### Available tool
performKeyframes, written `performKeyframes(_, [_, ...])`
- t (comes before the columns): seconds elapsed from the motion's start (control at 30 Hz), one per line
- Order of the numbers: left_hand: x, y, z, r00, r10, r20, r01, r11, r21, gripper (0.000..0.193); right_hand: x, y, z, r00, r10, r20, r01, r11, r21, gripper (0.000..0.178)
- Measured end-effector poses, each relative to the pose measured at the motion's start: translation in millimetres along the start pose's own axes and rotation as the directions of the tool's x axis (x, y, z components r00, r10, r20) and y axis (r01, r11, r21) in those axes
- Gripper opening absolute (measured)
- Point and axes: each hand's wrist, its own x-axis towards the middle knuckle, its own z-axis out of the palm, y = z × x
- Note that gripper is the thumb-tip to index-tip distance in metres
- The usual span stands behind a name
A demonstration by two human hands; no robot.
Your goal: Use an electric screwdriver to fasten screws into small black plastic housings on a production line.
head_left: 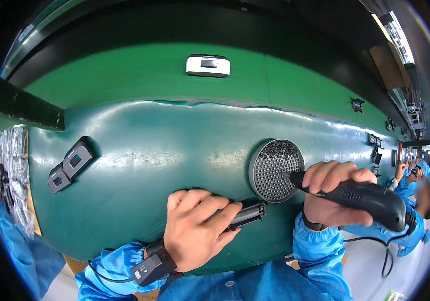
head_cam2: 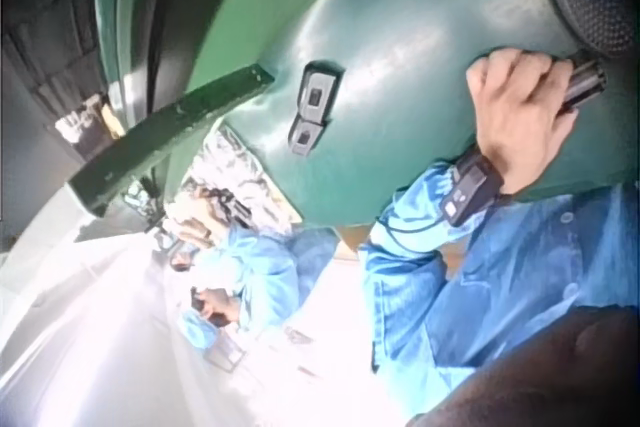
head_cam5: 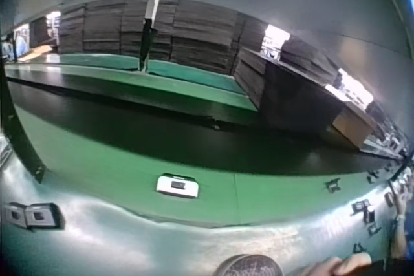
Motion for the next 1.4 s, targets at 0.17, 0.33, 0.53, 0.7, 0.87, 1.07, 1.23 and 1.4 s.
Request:
performKeyframes(0.17, [0,0,2,1.0,0.015,-0.009,-0.015,1.0,-0.007,0.052,0,2,-9,1.0,-0.016,0.003,0.016,1.0,-0.002,0.076])
performKeyframes(0.33, [0,-1,2,1.0,0.023,-0.014,-0.023,1.0,-0.002,0.053,1,2,-6,1.0,-0.026,-0.015,0.025,0.999,-0.023,0.077])
performKeyframes(0.53, [2,2,1,0.999,0.029,-0.013,-0.029,0.999,0.013,0.053,4,2,-3,1.0,-0.01,0.0,0.01,0.999,-0.032,0.077])
performKeyframes(0.7, [0,-2,3,1.0,0.018,-0.01,-0.018,1.0,-0.019,0.052,2,1,5,0.998,0.004,-0.062,-0.006,0.999,-0.041,0.079])
performKeyframes(0.87, [0,-1,0,1.0,0.008,-0.024,-0.009,0.999,-0.033,0.053,-10,-44,52,0.999,-0.036,0.002,0.035,0.996,0.084,0.061])
performKeyframes(1.07, [0,-5,3,0.999,-0.014,-0.044,0.011,0.998,-0.068,0.052,-34,-17,81,0.993,-0.083,0.087,0.077,0.995,0.067,0.057])
performKeyframes(1.23, [0,-5,1,0.999,-0.028,-0.028,0.026,0.997,-0.079,0.054,-37,-10,81,0.992,-0.046,0.121,0.035,0.995,0.095,0.057])
performKeyframes(1.4, [2,-4,-1,1.0,-0.03,-0.001,0.03,0.996,-0.083,0.05,-38,-9,82,0.992,-0.044,0.121,0.032,0.995,0.098,0.059])
